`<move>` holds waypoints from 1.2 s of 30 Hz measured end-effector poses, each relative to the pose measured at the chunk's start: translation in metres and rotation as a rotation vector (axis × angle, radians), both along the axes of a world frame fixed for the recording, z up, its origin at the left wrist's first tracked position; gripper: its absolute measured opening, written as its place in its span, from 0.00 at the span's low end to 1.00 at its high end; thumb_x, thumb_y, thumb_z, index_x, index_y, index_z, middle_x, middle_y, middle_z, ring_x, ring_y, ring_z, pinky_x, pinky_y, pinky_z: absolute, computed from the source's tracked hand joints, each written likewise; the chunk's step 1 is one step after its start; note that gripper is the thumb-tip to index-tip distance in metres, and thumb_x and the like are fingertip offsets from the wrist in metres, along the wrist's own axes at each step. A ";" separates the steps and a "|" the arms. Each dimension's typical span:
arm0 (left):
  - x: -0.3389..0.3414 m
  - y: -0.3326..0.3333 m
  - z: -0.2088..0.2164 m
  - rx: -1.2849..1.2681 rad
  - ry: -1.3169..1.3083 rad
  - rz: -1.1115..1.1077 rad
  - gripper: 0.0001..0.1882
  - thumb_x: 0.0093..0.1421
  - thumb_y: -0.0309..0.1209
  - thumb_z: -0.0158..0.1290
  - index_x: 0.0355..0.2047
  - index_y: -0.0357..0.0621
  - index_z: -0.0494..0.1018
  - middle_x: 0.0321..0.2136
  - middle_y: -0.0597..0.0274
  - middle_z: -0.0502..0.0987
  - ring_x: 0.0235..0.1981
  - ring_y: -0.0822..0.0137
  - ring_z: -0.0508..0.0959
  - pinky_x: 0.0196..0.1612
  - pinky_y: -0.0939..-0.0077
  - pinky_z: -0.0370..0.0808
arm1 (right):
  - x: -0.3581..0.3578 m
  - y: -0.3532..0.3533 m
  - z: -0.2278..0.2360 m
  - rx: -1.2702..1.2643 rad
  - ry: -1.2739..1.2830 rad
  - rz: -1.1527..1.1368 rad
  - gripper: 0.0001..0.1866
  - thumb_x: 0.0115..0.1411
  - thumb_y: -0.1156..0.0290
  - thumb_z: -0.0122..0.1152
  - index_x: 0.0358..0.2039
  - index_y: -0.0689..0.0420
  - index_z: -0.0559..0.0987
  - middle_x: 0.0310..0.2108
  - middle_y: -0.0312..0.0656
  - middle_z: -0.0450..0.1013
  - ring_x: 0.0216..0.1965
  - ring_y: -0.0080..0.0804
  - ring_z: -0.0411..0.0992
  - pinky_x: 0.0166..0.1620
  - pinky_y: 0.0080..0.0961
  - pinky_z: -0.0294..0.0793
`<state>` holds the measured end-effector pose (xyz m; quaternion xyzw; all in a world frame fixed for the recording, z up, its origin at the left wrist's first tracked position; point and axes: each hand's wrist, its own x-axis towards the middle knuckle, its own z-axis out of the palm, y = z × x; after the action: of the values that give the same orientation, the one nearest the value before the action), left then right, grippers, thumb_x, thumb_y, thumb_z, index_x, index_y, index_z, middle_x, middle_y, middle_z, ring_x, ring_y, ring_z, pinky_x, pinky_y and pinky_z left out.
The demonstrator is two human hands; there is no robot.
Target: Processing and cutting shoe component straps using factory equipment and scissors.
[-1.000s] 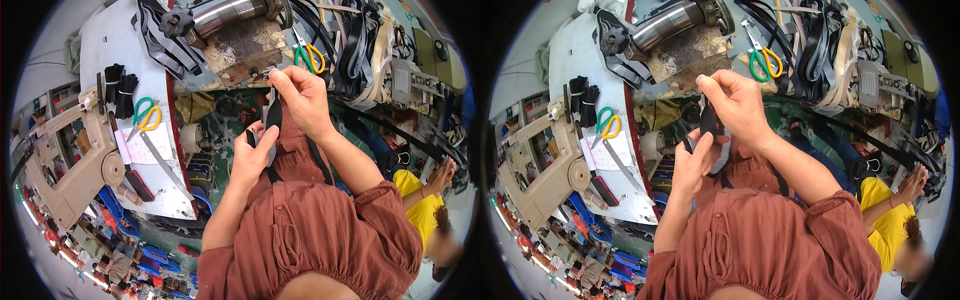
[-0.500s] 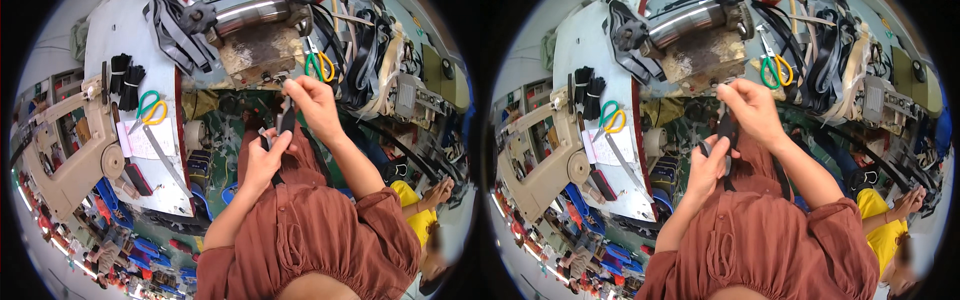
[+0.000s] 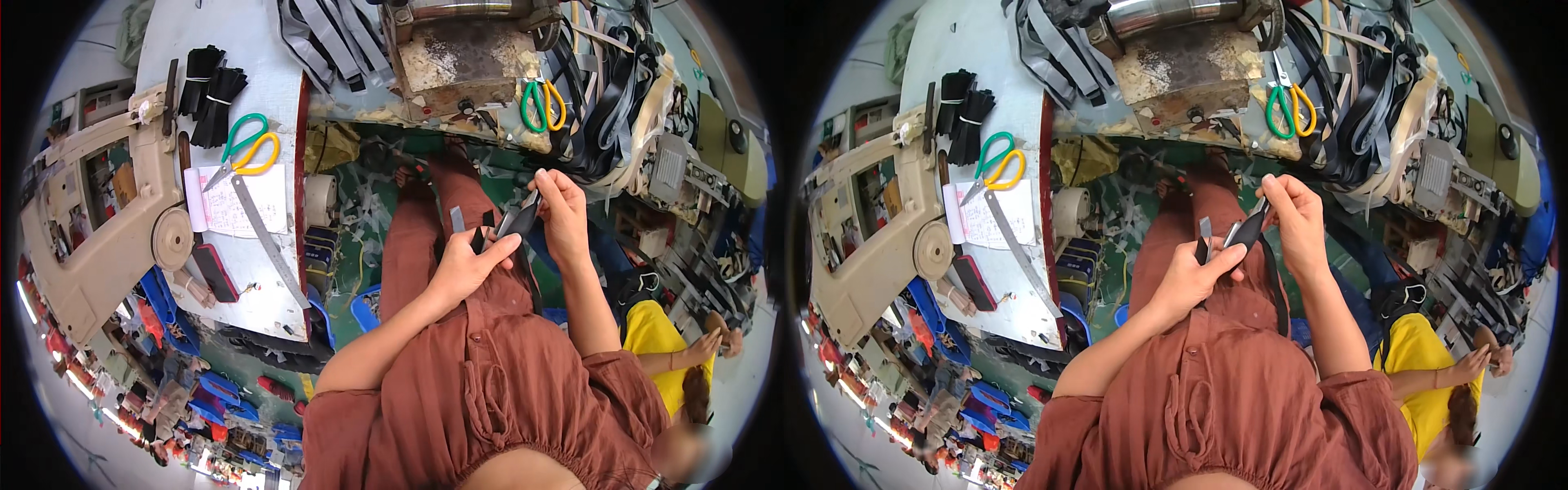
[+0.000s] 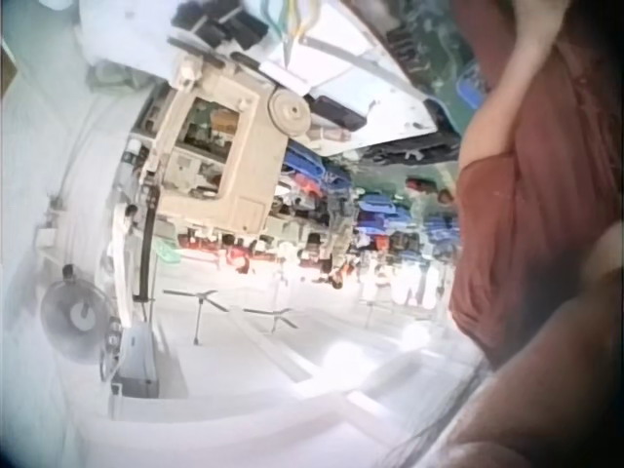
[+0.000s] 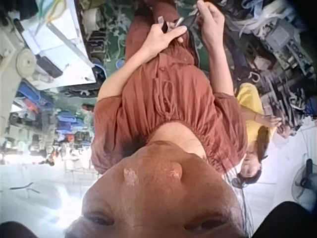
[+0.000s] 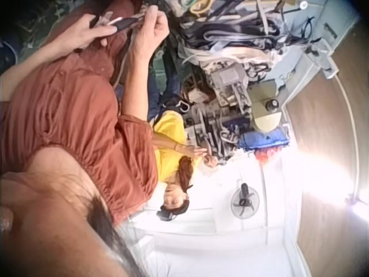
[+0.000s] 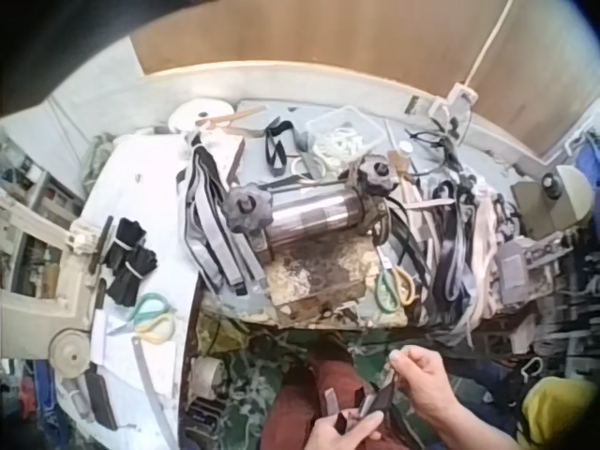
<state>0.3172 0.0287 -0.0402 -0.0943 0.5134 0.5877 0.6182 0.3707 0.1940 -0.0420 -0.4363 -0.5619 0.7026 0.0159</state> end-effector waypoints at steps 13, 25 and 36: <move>0.003 0.001 -0.004 -0.001 -0.057 0.008 0.13 0.57 0.39 0.55 0.24 0.42 0.72 0.19 0.69 0.74 0.22 0.82 0.69 0.27 0.86 0.63 | 0.000 -0.007 -0.004 -0.020 -0.061 -0.058 0.13 0.61 0.62 0.55 0.24 0.57 0.75 0.20 0.29 0.69 0.19 0.12 0.64 0.24 0.11 0.62; 0.013 0.009 -0.009 0.005 -0.083 0.031 0.19 0.58 0.41 0.55 0.39 0.36 0.70 0.19 0.64 0.76 0.08 0.86 0.58 0.11 0.89 0.52 | 0.007 0.005 -0.008 -0.046 0.000 -0.040 0.13 0.61 0.64 0.55 0.24 0.59 0.75 0.19 0.30 0.69 0.19 0.12 0.64 0.24 0.12 0.63; 0.012 0.027 0.004 0.049 -0.057 0.201 0.14 0.61 0.37 0.51 0.37 0.36 0.70 0.21 0.60 0.77 0.08 0.84 0.58 0.12 0.88 0.54 | -0.019 0.027 0.010 0.011 0.080 0.137 0.14 0.63 0.61 0.51 0.30 0.59 0.76 0.24 0.33 0.73 0.22 0.14 0.69 0.25 0.11 0.64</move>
<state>0.3292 0.0554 -0.0357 -0.1469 0.4691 0.6561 0.5727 0.3521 0.2209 -0.0316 -0.3682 -0.5935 0.7157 -0.0074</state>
